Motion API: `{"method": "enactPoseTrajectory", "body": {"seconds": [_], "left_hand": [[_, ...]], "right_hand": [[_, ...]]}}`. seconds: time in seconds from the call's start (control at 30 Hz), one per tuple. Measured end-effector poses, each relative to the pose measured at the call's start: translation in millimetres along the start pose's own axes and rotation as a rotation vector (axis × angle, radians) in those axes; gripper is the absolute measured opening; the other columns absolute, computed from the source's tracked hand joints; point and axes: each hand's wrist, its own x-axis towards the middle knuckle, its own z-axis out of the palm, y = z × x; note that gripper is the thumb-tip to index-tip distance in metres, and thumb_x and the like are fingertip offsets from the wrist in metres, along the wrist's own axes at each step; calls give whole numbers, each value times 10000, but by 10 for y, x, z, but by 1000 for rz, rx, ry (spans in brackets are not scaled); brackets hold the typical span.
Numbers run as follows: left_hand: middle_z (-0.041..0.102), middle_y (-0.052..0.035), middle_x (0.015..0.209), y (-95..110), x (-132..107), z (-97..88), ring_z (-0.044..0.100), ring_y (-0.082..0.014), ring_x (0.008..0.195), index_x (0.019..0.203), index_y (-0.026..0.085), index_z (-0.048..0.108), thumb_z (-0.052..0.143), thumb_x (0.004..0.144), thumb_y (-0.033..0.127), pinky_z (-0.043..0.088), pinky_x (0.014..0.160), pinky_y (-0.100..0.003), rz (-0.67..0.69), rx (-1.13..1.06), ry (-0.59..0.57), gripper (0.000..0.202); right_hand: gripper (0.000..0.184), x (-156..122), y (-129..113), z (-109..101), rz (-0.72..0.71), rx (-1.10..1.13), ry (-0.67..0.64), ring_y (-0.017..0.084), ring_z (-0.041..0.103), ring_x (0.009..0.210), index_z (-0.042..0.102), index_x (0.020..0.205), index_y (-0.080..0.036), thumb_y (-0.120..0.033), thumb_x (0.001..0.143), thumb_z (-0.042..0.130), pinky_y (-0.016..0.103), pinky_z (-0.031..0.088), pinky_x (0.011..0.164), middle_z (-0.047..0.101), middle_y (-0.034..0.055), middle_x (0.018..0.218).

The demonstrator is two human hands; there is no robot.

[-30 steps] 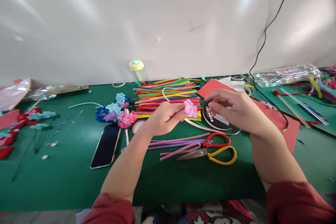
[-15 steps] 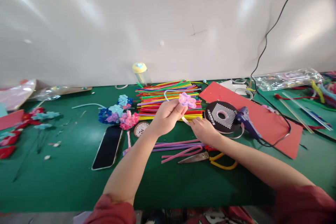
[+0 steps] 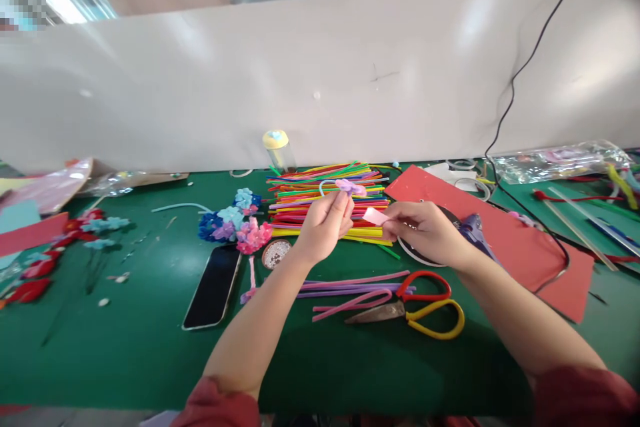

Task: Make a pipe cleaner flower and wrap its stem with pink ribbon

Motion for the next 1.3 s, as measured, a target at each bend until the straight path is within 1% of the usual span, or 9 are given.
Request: {"method": "enactPoseTrajectory", "body": {"seconds": [0.33, 0.5, 0.63, 0.7, 0.77, 0.83, 0.93, 1.03, 1.3], "left_hand": [[211, 110, 450, -77, 16, 56, 161, -8, 317, 602, 176, 361, 472, 822, 477, 117, 326, -160, -12, -31, -9, 389], [282, 83, 522, -63, 1, 53, 210, -20, 378, 668, 165, 413, 454, 821, 505, 166, 361, -186, 4, 103, -93, 375], [314, 57, 540, -59, -17, 53, 260, -41, 424, 657, 156, 426, 401, 846, 503, 204, 396, -211, 6, 310, -195, 396], [324, 52, 538, -58, -18, 57, 270, -48, 435, 671, 152, 447, 386, 857, 491, 208, 409, -217, 8, 380, -209, 392], [333, 48, 546, -59, -16, 61, 270, -51, 445, 672, 151, 454, 371, 863, 487, 215, 419, -221, -5, 408, -230, 395], [326, 48, 542, -64, -15, 67, 260, -55, 447, 661, 154, 448, 365, 862, 491, 213, 425, -223, -27, 423, -258, 401], [304, 53, 521, -71, -19, 76, 258, -61, 446, 640, 162, 427, 373, 860, 484, 203, 427, -224, -55, 451, -279, 394], [305, 52, 510, -67, -20, 80, 264, -64, 444, 619, 171, 395, 366, 866, 465, 204, 426, -223, -58, 472, -289, 384], [324, 43, 540, -54, -7, 52, 255, -64, 447, 655, 161, 459, 372, 865, 458, 201, 416, -217, -47, 435, -266, 373]], "right_hand": [[192, 42, -206, -18, -144, 262, 194, 60, 482, 449, 612, 748, -165, -278, 849, 495, 184, 416, 438, 550, -26, 546], [183, -74, -354, -308, -85, 116, 396, 74, 515, 442, 595, 690, -191, -293, 825, 525, 200, 397, 419, 565, -26, 541], [191, -174, -320, -555, 69, -172, 529, 78, 433, 411, 576, 659, -200, -309, 805, 519, 222, 349, 413, 484, -41, 474], [227, -188, -173, -634, 189, -338, 386, 91, 433, 441, 593, 671, -199, -373, 789, 507, 228, 344, 433, 481, -34, 482], [246, -182, 64, -668, 335, -509, 118, 125, 517, 526, 618, 736, -203, -412, 781, 497, 238, 379, 483, 557, -8, 565], [268, -172, 357, -660, 447, -697, -6, 191, 596, 764, 618, 874, -200, -421, 750, 531, 266, 437, 616, 639, 46, 830], [522, -158, 769, -590, 628, -953, -157, 280, 576, 964, 519, 1122, -120, -480, 745, 531, 323, 446, 739, 555, 163, 1115], [675, -132, 1012, -486, 677, -992, -165, 316, 579, 965, 437, 1213, -97, -576, 741, 484, 361, 451, 737, 529, 197, 1140], [565, -34, 1120, -298, 677, -1050, -140, 349, 591, 922, 460, 1175, -45, -464, 796, 456, 396, 453, 647, 453, 268, 1183]]}}
